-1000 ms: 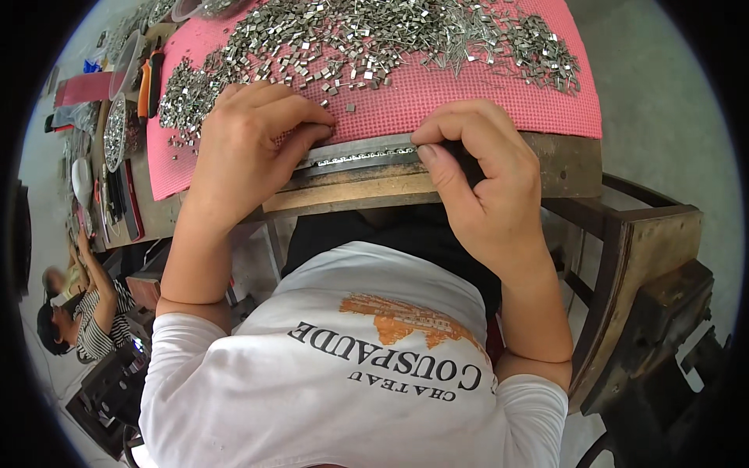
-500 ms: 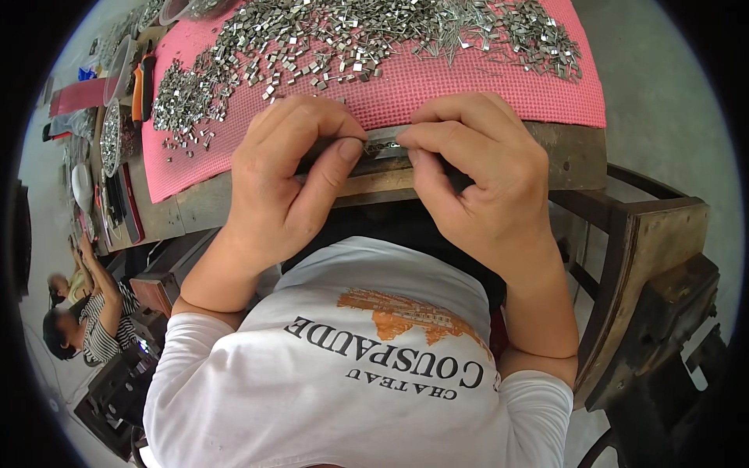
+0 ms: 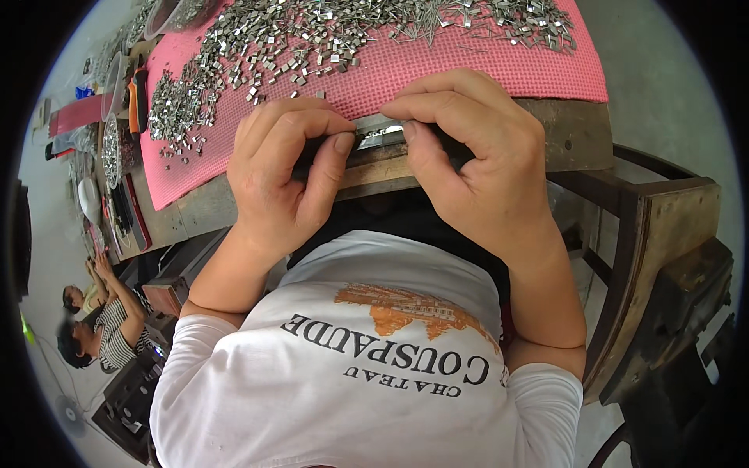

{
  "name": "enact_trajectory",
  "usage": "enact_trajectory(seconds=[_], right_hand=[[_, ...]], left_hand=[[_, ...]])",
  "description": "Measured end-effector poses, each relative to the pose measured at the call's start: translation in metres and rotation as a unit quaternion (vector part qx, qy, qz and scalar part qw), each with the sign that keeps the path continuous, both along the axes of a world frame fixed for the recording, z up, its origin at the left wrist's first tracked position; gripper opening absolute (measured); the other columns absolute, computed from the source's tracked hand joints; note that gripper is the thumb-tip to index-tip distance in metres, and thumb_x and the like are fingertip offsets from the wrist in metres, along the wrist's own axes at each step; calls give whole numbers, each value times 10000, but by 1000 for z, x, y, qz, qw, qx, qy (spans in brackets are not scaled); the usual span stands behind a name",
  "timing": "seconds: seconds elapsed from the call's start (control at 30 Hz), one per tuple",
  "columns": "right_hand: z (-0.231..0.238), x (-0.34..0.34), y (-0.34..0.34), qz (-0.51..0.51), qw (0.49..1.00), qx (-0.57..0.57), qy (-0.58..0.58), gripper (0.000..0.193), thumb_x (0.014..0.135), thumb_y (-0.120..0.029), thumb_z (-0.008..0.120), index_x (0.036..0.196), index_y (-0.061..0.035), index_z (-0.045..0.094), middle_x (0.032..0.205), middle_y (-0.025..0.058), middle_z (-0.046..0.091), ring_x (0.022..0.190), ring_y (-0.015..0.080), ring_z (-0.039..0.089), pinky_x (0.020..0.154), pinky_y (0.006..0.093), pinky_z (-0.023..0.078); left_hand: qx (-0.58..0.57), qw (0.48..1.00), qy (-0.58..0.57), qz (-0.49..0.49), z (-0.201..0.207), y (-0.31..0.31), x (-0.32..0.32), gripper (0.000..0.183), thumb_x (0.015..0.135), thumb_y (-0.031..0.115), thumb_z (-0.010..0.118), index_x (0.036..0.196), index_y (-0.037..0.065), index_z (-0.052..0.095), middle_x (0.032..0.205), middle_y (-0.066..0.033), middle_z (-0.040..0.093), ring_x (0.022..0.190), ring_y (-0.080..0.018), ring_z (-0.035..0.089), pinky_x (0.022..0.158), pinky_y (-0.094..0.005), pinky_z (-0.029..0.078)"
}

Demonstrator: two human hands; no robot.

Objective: The person places small metal components into a holder by hand, inserts the holder into a press machine, and presses it down with the machine lever. The person then removes the holder and places more components into it.

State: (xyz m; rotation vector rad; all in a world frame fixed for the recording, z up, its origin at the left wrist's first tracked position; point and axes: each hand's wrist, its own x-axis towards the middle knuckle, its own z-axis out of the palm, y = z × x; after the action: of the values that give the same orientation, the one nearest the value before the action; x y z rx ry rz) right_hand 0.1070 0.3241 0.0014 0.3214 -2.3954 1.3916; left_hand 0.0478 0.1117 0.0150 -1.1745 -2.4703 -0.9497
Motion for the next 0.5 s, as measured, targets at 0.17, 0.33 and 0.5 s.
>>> enact_trajectory(seconds=[0.17,0.33,0.5], right_hand=[[0,-3,-6,-29,999,-34,23,211,800,92,697,972,-8,768,945,96,728,817,206,708,700,295,560],[8,-2,-3,-14,1000,-14,14,218,802,97,693,981,-5,763,946,100,726,818,215,710,704,295,559],[20,-13,1,-13,999,34,14,242,808,93,696,1015,-19,756,937,111,717,816,227,699,686,315,543]], left_hand=[[2,997,71,14,-5,2,1,153,776,92,783,908,131,716,902,11,683,783,-200,611,726,-333,411],[16,998,-62,-10,9,-2,-1,208,767,40,821,962,51,749,931,-75,728,830,-234,683,753,-334,520],[-33,998,-21,50,25,-17,-43,193,845,28,795,1037,49,790,922,-92,736,818,-163,706,743,-284,550]])
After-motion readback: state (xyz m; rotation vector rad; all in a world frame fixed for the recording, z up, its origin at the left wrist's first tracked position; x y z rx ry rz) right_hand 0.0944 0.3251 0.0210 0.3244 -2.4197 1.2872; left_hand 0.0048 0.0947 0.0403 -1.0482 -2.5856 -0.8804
